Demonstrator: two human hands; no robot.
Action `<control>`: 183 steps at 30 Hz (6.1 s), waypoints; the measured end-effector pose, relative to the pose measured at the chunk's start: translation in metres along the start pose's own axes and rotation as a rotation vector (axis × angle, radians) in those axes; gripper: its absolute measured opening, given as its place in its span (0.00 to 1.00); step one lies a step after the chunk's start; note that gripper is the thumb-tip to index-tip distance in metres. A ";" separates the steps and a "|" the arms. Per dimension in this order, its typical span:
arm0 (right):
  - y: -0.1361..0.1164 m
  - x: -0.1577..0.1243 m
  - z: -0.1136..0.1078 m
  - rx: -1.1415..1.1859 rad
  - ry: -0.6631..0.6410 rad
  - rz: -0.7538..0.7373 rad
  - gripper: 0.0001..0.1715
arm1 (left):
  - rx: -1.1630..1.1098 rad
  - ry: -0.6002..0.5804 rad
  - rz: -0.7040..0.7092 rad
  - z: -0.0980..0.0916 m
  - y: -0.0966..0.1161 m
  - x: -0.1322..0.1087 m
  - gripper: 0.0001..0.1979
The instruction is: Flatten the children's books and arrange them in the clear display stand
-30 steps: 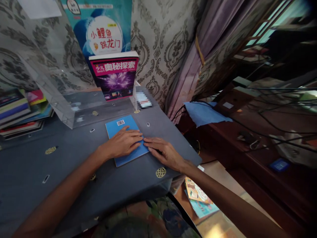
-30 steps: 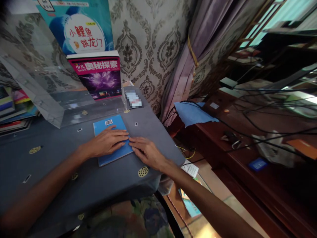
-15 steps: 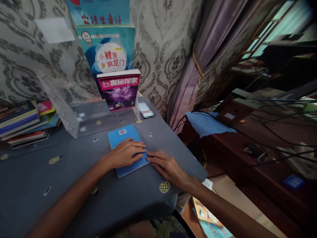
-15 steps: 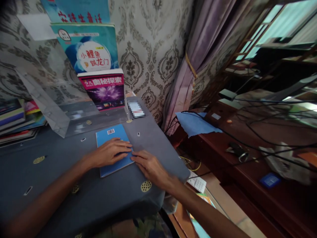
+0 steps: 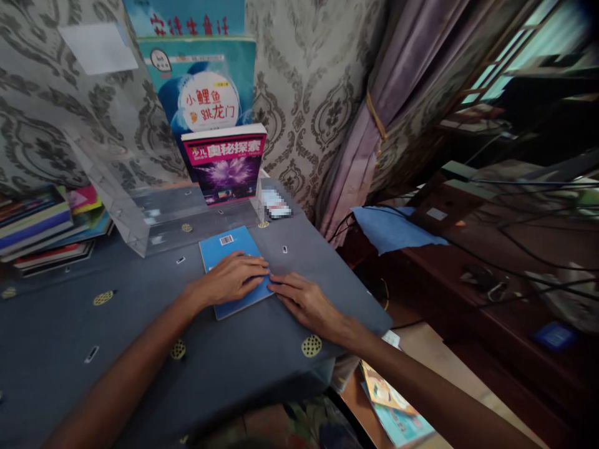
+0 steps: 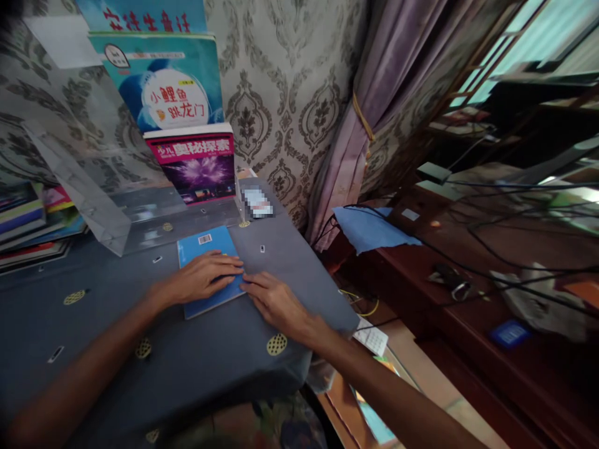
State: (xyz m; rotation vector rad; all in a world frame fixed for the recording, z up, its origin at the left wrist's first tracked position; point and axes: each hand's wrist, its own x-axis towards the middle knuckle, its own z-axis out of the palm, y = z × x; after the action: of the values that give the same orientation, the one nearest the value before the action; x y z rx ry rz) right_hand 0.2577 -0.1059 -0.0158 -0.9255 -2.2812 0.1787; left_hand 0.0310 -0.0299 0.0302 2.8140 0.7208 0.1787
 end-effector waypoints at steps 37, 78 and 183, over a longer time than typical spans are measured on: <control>-0.032 -0.014 0.003 -0.155 -0.075 0.019 0.22 | 0.335 0.176 -0.039 0.040 0.057 -0.067 0.21; -0.063 0.026 0.043 -0.031 -0.307 -0.147 0.28 | 0.209 0.530 -0.088 0.030 0.060 -0.121 0.11; -0.038 -0.024 -0.031 0.276 -0.363 0.167 0.27 | 0.632 0.398 -0.054 0.080 0.087 -0.151 0.37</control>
State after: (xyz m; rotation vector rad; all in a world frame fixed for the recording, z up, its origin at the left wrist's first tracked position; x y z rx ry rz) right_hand 0.2681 -0.1536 0.0086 -0.9975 -2.4166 0.7705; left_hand -0.0472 -0.1929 -0.0346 3.3904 1.1004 0.6118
